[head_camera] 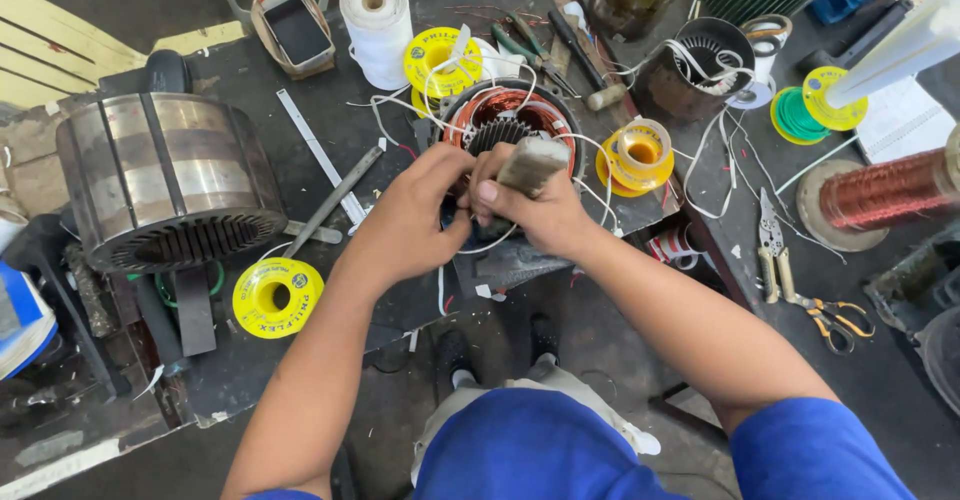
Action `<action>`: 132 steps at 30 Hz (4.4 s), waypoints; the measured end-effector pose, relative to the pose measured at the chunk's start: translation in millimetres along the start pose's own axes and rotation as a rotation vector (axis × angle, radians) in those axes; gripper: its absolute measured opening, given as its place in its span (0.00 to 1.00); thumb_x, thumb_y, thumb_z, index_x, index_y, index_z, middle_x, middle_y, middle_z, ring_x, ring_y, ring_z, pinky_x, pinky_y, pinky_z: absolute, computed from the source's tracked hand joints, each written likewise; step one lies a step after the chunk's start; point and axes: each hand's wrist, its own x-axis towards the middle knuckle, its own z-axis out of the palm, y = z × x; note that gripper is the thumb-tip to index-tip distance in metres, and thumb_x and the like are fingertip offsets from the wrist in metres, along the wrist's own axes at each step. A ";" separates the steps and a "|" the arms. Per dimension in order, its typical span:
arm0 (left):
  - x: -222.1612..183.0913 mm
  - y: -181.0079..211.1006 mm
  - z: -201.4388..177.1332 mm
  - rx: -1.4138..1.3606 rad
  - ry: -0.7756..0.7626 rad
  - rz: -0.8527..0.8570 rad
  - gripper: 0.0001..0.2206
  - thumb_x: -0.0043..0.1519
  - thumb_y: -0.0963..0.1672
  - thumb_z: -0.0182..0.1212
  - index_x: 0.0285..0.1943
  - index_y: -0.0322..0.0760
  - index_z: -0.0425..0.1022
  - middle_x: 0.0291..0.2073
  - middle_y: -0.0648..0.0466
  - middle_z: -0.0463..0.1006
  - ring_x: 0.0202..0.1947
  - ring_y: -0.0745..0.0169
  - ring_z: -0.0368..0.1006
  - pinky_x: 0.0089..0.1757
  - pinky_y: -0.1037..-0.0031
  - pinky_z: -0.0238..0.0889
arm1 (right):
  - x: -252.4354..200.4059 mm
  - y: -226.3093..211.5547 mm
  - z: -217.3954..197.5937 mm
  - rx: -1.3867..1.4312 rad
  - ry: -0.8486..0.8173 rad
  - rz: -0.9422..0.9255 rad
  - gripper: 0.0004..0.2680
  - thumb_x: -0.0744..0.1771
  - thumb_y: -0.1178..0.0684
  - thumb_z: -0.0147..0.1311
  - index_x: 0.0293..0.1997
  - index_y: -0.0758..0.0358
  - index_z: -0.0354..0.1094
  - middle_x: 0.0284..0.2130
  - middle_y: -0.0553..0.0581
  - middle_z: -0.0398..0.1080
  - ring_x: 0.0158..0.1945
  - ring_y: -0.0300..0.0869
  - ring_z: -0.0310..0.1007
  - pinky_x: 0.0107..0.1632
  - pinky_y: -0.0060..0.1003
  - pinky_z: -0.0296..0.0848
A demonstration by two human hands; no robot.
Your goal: Seating copper wire windings into the slots of an electric motor stator using a hand tool
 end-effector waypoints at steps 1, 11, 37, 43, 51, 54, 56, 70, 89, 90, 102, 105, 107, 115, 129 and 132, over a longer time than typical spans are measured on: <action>0.9 5.4 -2.0 0.000 -0.005 0.005 0.17 0.49 0.33 0.53 0.48 0.32 0.73 0.33 0.49 0.70 0.33 0.45 0.74 0.39 0.58 0.71 | -2.1 1.0 2.8 -0.004 0.004 -0.004 0.07 0.69 0.59 0.51 0.30 0.69 0.65 0.20 0.56 0.67 0.24 0.39 0.70 0.30 0.30 0.69; 4.6 -13.0 6.2 -0.002 0.063 0.092 0.23 0.54 0.31 0.37 0.56 0.30 0.69 0.39 0.43 0.72 0.41 0.40 0.76 0.42 0.58 0.73 | -0.6 2.1 1.2 0.053 0.170 -0.060 0.09 0.68 0.57 0.52 0.26 0.67 0.63 0.15 0.59 0.64 0.18 0.41 0.66 0.25 0.34 0.70; -20.0 32.1 89.0 0.765 0.311 -0.098 0.38 0.49 0.62 0.61 0.63 0.37 0.70 0.53 0.46 0.71 0.60 0.43 0.66 0.62 0.48 0.52 | 53.5 -13.2 -153.6 0.554 -0.341 0.157 0.10 0.63 0.61 0.56 0.21 0.71 0.60 0.11 0.61 0.62 0.11 0.47 0.68 0.21 0.41 0.75; -22.4 25.9 67.0 0.722 0.257 -0.087 0.40 0.48 0.62 0.63 0.64 0.37 0.70 0.55 0.46 0.72 0.61 0.42 0.66 0.63 0.47 0.51 | 65.2 -23.2 -129.0 0.583 -0.456 0.194 0.10 0.62 0.60 0.58 0.19 0.71 0.61 0.10 0.61 0.64 0.10 0.46 0.68 0.20 0.42 0.76; -22.9 16.4 54.2 0.636 0.177 0.009 0.27 0.59 0.60 0.54 0.53 0.39 0.73 0.51 0.47 0.73 0.58 0.45 0.69 0.61 0.48 0.55 | 65.0 -34.3 -115.3 0.585 -0.526 0.251 0.11 0.62 0.62 0.58 0.17 0.68 0.62 0.10 0.57 0.65 0.10 0.41 0.67 0.19 0.36 0.75; -23.9 10.6 50.1 0.606 0.173 0.037 0.26 0.58 0.59 0.56 0.53 0.40 0.73 0.51 0.47 0.73 0.58 0.44 0.69 0.61 0.48 0.55 | 65.3 -34.1 -115.9 0.586 -0.489 0.246 0.11 0.62 0.61 0.59 0.17 0.68 0.61 0.10 0.56 0.65 0.10 0.40 0.67 0.18 0.35 0.76; -23.7 8.3 44.2 0.597 0.146 0.038 0.26 0.57 0.59 0.57 0.54 0.40 0.73 0.51 0.47 0.72 0.58 0.44 0.69 0.60 0.48 0.55 | 64.9 -30.3 -115.7 0.628 -0.495 0.260 0.11 0.62 0.61 0.59 0.17 0.69 0.62 0.10 0.57 0.65 0.09 0.41 0.66 0.17 0.36 0.76; -1.9 57.9 58.1 0.549 -0.009 0.060 0.15 0.64 0.52 0.56 0.48 0.38 0.74 0.47 0.46 0.75 0.52 0.48 0.68 0.57 0.46 0.55 | 50.7 -33.1 -115.3 0.652 -0.343 0.343 0.10 0.65 0.58 0.51 0.25 0.64 0.53 0.12 0.56 0.60 0.11 0.41 0.60 0.16 0.35 0.71; -20.8 54.5 66.5 0.558 0.200 -0.162 0.22 0.65 0.55 0.55 0.48 0.31 0.73 0.49 0.44 0.74 0.54 0.45 0.70 0.62 0.43 0.50 | 54.7 -46.7 -101.7 0.486 -0.399 0.356 0.13 0.65 0.57 0.52 0.21 0.64 0.52 0.11 0.55 0.60 0.12 0.40 0.61 0.18 0.32 0.71; -23.2 53.9 66.4 0.544 0.218 -0.159 0.21 0.65 0.54 0.56 0.48 0.31 0.74 0.50 0.44 0.74 0.54 0.43 0.70 0.62 0.44 0.50 | 56.5 -45.8 -104.4 0.545 -0.372 0.346 0.12 0.66 0.56 0.53 0.23 0.63 0.53 0.12 0.54 0.61 0.12 0.38 0.63 0.18 0.32 0.73; -25.0 45.4 69.2 0.578 0.249 -0.143 0.19 0.67 0.54 0.52 0.47 0.34 0.75 0.48 0.47 0.76 0.53 0.49 0.73 0.61 0.50 0.52 | 47.7 -43.3 -92.9 0.425 -0.368 0.344 0.11 0.65 0.58 0.51 0.22 0.65 0.53 0.12 0.57 0.60 0.12 0.41 0.59 0.18 0.33 0.71; -23.0 45.9 65.5 0.558 0.242 -0.138 0.19 0.67 0.53 0.52 0.46 0.33 0.74 0.48 0.47 0.75 0.52 0.49 0.73 0.61 0.49 0.53 | 44.7 -44.0 -91.0 0.391 -0.368 0.336 0.11 0.65 0.58 0.51 0.22 0.64 0.53 0.12 0.56 0.59 0.12 0.42 0.58 0.17 0.32 0.70; -22.9 46.4 61.3 0.528 0.223 -0.134 0.20 0.66 0.54 0.53 0.48 0.32 0.73 0.48 0.45 0.75 0.52 0.48 0.72 0.61 0.47 0.53 | 45.0 -46.1 -89.6 0.351 -0.382 0.313 0.11 0.64 0.58 0.51 0.20 0.64 0.53 0.11 0.55 0.59 0.12 0.42 0.58 0.17 0.32 0.70; -22.2 43.6 42.4 0.412 0.137 -0.106 0.22 0.65 0.54 0.57 0.52 0.30 0.70 0.49 0.44 0.75 0.55 0.45 0.71 0.62 0.45 0.53 | 44.3 -45.4 -94.3 0.455 -0.434 0.446 0.12 0.65 0.55 0.54 0.22 0.64 0.55 0.13 0.57 0.59 0.14 0.44 0.58 0.21 0.35 0.71; -20.9 42.1 46.2 0.463 0.190 -0.109 0.20 0.65 0.53 0.58 0.50 0.32 0.72 0.46 0.46 0.76 0.52 0.48 0.74 0.62 0.51 0.53 | 64.4 -42.5 -98.4 0.382 -0.597 0.500 0.13 0.65 0.56 0.51 0.19 0.63 0.52 0.11 0.55 0.58 0.12 0.48 0.62 0.19 0.35 0.67; -20.8 40.7 48.9 0.478 0.215 -0.107 0.20 0.65 0.54 0.58 0.49 0.32 0.72 0.45 0.47 0.76 0.50 0.50 0.75 0.62 0.51 0.52 | 54.7 -39.5 -101.1 0.266 -0.666 0.487 0.14 0.65 0.53 0.51 0.18 0.63 0.52 0.12 0.55 0.61 0.14 0.46 0.67 0.19 0.33 0.66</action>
